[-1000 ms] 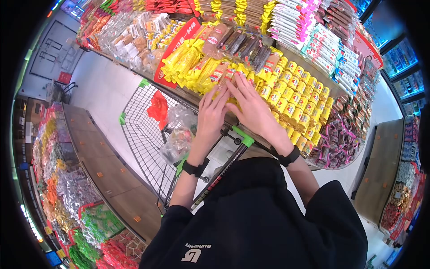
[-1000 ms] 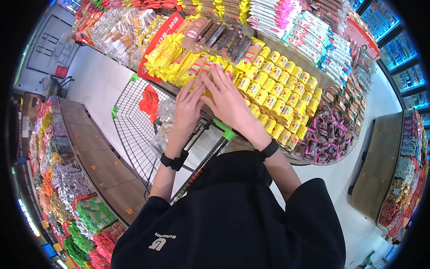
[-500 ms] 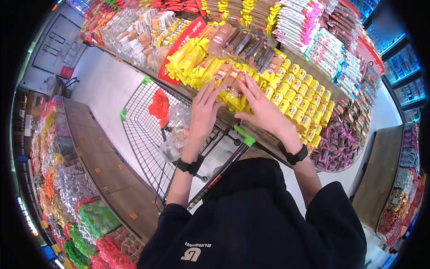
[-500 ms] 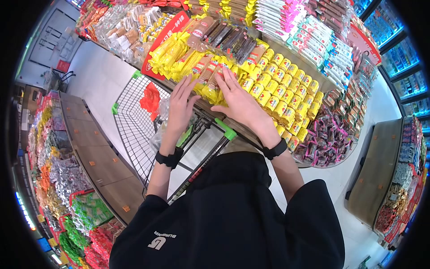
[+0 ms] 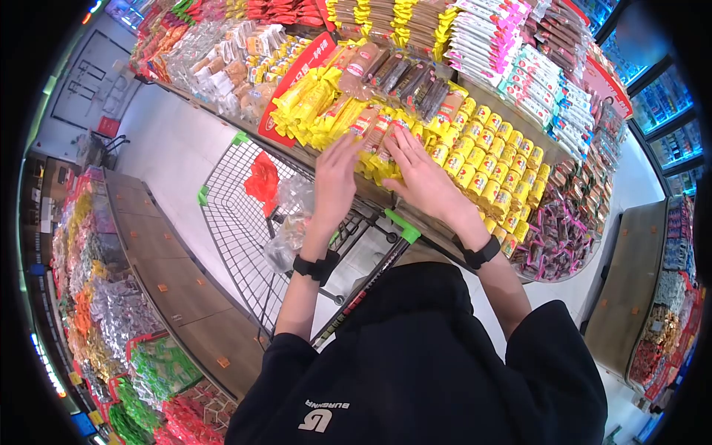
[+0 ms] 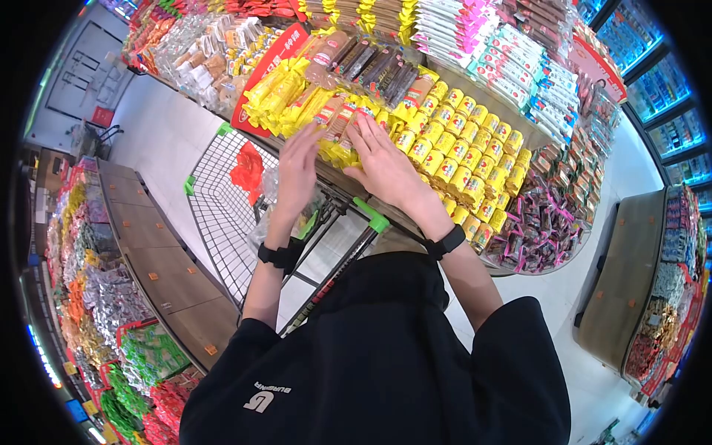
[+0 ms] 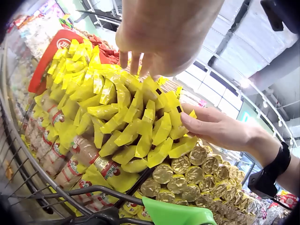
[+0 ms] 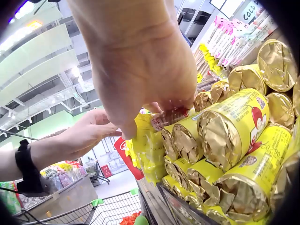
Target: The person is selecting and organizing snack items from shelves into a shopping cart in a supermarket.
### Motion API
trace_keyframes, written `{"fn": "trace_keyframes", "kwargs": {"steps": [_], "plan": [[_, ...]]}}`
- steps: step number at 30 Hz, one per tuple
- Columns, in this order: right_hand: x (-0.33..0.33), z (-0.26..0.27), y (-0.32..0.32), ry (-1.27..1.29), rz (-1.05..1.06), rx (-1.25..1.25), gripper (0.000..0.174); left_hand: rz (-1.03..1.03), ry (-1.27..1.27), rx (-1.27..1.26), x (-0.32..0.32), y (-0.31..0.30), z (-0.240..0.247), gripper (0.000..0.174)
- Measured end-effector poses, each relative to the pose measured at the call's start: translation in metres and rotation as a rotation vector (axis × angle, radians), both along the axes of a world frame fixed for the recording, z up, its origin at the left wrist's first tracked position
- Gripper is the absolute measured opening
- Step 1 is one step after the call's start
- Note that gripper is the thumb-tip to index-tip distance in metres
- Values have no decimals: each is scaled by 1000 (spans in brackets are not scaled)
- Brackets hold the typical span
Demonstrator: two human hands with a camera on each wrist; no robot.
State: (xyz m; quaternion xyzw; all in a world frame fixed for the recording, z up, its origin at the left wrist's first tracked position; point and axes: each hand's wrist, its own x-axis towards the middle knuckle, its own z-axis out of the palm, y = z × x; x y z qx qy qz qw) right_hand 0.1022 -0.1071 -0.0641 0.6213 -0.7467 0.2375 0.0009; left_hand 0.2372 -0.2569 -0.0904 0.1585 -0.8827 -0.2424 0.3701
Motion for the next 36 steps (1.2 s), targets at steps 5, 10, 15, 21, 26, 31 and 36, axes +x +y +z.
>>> {"fn": "trace_keyframes", "kwargs": {"steps": [5,10,15,21,26,31,36], "plan": [[2,-2,0,5,0,-4,76,64,-61,-47,10,-18,4,34],[0,-3,1,-1,14,-6,78,32,-141,-194,0,-29,13,23],[-1,-3,1,-13,20,2,78,-1,-130,-276,-8,-42,12,17],[-2,-4,3,-25,16,22,82,81,144,100,-2,-44,18,10],[-2,-5,1,-10,17,36,83,-118,426,707,-2,-41,17,3],[-2,-3,1,-6,17,43,81,-70,702,983,3,-55,13,4],[-1,-1,1,-11,18,19,77,-368,947,1235,23,-90,0,7]]}}
